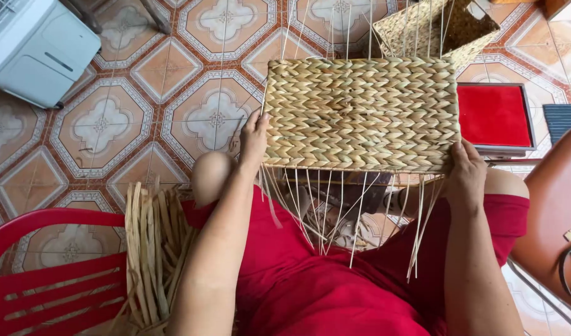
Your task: Weaving a basket or furniture component using natural fibers over a metal frame.
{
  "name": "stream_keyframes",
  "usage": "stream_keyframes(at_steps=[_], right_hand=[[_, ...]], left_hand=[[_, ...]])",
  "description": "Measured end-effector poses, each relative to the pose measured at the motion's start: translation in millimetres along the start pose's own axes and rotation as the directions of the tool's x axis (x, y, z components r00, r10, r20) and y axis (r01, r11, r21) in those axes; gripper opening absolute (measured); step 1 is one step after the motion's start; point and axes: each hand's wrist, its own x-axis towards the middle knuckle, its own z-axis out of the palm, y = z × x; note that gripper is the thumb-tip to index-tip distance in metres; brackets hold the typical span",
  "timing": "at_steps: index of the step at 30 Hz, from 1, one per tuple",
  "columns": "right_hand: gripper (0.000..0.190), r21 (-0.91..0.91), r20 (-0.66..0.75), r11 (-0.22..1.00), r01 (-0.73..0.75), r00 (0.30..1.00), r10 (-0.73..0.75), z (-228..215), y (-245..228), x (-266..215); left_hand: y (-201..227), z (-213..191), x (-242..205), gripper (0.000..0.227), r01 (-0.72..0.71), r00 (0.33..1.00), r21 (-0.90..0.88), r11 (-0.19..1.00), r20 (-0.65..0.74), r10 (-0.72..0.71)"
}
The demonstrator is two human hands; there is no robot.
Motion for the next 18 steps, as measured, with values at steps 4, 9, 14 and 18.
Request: stream_keyframes(at_steps=[4, 9, 14, 18], right_hand=[[0.028, 0.118, 0.022, 0.992, 0.043, 0.999, -0.045, -4, -4, -2], [0.025, 0.217, 0.115, 0.958, 0.188, 0.97, -0.216, -27, -41, 27], [0.03, 0.173, 0.199, 0.95, 0.26, 0.936, -0.292, -73, -70, 71], [0.017, 0.148, 0.186, 0.938, 0.313, 0.923, -0.337, -86, -83, 99]], left_hand=[[-8, -10, 14, 0.043, 0.03, 0.989, -0.364, 0.931, 0.148, 0.026], [119, -53, 23, 0.052, -0.062, 0.953, -0.537, 0.841, 0.217, 0.209], [176, -69, 67, 0.043, -0.232, 0.876, -0.637, 0.735, 0.191, 0.443], [201, -77, 82, 0.022, -0.331, 0.823, -0.699, 0.634, 0.115, 0.556]])
